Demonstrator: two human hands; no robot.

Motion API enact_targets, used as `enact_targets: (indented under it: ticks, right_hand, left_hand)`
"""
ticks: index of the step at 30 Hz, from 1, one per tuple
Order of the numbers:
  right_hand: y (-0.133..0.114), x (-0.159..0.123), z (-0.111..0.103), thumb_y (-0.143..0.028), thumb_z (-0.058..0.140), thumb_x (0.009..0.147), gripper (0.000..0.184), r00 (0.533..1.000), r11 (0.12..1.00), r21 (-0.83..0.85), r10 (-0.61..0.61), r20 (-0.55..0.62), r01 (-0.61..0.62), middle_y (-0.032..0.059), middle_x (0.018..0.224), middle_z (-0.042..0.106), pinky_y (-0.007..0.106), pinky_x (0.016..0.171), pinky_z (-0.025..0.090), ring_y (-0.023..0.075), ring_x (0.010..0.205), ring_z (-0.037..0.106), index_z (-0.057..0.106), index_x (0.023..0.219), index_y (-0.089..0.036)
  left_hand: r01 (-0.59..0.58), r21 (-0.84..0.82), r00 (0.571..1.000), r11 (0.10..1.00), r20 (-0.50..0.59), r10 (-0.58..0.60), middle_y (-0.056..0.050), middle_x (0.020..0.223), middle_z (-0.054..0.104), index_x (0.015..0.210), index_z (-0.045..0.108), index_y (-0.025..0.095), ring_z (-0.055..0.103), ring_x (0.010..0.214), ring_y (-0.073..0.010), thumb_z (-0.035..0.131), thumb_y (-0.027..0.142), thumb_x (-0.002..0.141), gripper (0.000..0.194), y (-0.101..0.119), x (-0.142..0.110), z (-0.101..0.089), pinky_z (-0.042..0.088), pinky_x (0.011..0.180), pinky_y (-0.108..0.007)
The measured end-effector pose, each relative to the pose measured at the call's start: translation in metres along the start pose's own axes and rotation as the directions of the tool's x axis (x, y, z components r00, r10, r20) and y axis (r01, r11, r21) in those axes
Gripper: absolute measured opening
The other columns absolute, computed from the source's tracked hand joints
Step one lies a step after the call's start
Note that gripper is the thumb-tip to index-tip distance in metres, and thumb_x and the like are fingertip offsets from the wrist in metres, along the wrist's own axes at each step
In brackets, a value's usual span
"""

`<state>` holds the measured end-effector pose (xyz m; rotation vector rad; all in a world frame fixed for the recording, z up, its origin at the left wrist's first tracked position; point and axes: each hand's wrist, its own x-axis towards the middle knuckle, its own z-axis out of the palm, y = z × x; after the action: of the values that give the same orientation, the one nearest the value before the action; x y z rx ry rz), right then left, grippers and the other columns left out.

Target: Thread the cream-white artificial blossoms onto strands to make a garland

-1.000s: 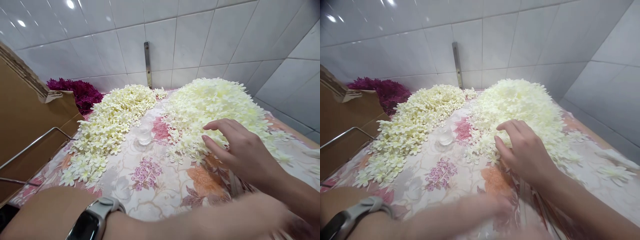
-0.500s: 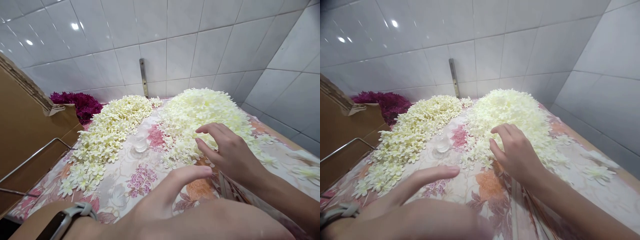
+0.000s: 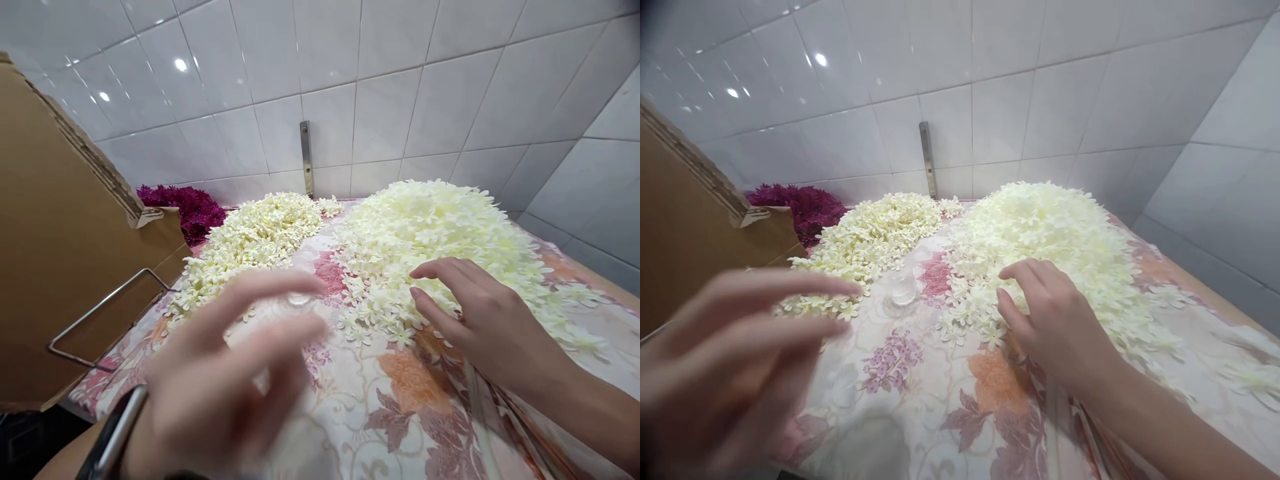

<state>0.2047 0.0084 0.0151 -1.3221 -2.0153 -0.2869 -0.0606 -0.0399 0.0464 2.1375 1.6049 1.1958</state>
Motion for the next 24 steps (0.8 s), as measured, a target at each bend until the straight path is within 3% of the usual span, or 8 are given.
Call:
enact_targets:
  ticks: [2,4,5,7,10,15,19,24]
  right_hand:
    - [-0.001,0.0,0.002,-0.023,0.04,0.085,0.012,1.0,1.0,0.006,-0.017,0.005,0.017,0.0071,0.081,0.062,0.033,0.065,0.043,0.0228,0.078,0.06,0.051,0.085,-0.02]
    - [-0.001,-0.001,0.004,-0.023,0.039,0.085,0.011,0.999,0.999,0.014,-0.047,0.014,0.046,0.0069,0.081,0.062,0.034,0.065,0.043,0.0228,0.078,0.06,0.05,0.084,-0.02]
    - [-0.001,-0.001,0.005,-0.022,0.039,0.086,0.011,0.998,0.998,0.019,-0.063,0.018,0.062,0.0071,0.08,0.062,0.034,0.065,0.043,0.0229,0.078,0.06,0.05,0.083,-0.02]
    - [-0.003,-0.001,0.008,-0.021,0.039,0.086,0.011,0.996,0.996,0.028,-0.081,0.035,0.08,0.0077,0.08,0.062,0.035,0.065,0.043,0.0235,0.077,0.06,0.05,0.082,-0.021]
    - [-0.008,0.005,0.01,-0.021,0.038,0.085,0.014,0.993,0.994,0.043,-0.107,0.051,0.105,0.0082,0.079,0.063,0.037,0.065,0.043,0.0243,0.076,0.06,0.051,0.081,-0.021]
    - [-0.038,0.046,0.015,-0.016,0.041,0.083,0.018,0.976,0.978,0.125,-0.184,0.116,0.169,0.0082,0.081,0.066,0.033,0.064,0.045,0.02,0.074,0.06,0.058,0.08,-0.017]
    - [-0.072,0.097,0.025,-0.007,0.043,0.08,0.023,0.901,0.958,0.264,-0.212,0.378,0.115,0.0066,0.085,0.069,0.03,0.069,0.045,0.0171,0.077,0.061,0.065,0.082,-0.015]
    - [-0.104,0.121,0.032,-0.02,0.052,0.08,0.016,0.896,0.93,0.364,-0.205,0.393,0.053,0.0072,0.082,0.067,0.028,0.062,0.044,0.0169,0.073,0.06,0.065,0.085,-0.013]
  left_hand:
    - [-0.169,0.282,0.962,0.944,-0.161,0.221,-0.006,0.105,0.064,0.088,0.066,0.023,0.057,0.099,-0.022,0.05,0.027,0.082,0.018,-0.002,0.036,-0.019,0.051,0.078,-0.03]
    - [-0.149,0.593,0.958,0.791,-0.11,0.263,-0.009,0.1,0.064,0.089,0.066,0.019,0.057,0.097,-0.0254,0.048,0.024,0.082,0.02,-0.017,0.064,-0.031,0.048,0.08,-0.036]
    - [-0.145,0.653,0.985,0.744,0.022,0.173,-0.01,0.098,0.065,0.089,0.065,0.018,0.058,0.094,-0.0263,0.045,0.024,0.083,0.022,-0.028,0.074,-0.034,0.048,0.078,-0.038]
    - [-0.171,0.698,0.972,0.695,0.237,0.0,-0.011,0.103,0.065,0.091,0.066,0.016,0.057,0.099,-0.0285,0.044,0.025,0.083,0.025,-0.052,0.088,-0.035,0.046,0.08,-0.038]
    - [-0.214,0.712,0.936,0.669,0.344,-0.067,-0.012,0.103,0.065,0.091,0.066,0.016,0.057,0.098,-0.0287,0.046,0.027,0.081,0.025,-0.076,0.094,-0.029,0.045,0.08,-0.037]
    - [-0.25,0.663,0.929,0.706,0.37,-0.018,-0.008,0.083,0.068,0.074,0.066,0.019,0.06,0.082,-0.0234,0.045,0.021,0.08,0.022,-0.084,0.094,-0.021,0.043,0.073,-0.031]
    - [-0.158,0.565,0.968,0.81,0.25,0.014,-0.008,0.08,0.069,0.073,0.065,0.018,0.061,0.081,-0.0234,0.046,0.02,0.081,0.021,-0.083,0.095,-0.022,0.043,0.073,-0.032]
    - [0.014,-0.083,1.0,0.996,0.006,-0.014,-0.005,0.09,0.069,0.086,0.065,0.017,0.063,0.083,-0.0185,0.053,0.032,0.083,0.019,-0.057,0.081,-0.025,0.048,0.073,-0.028]
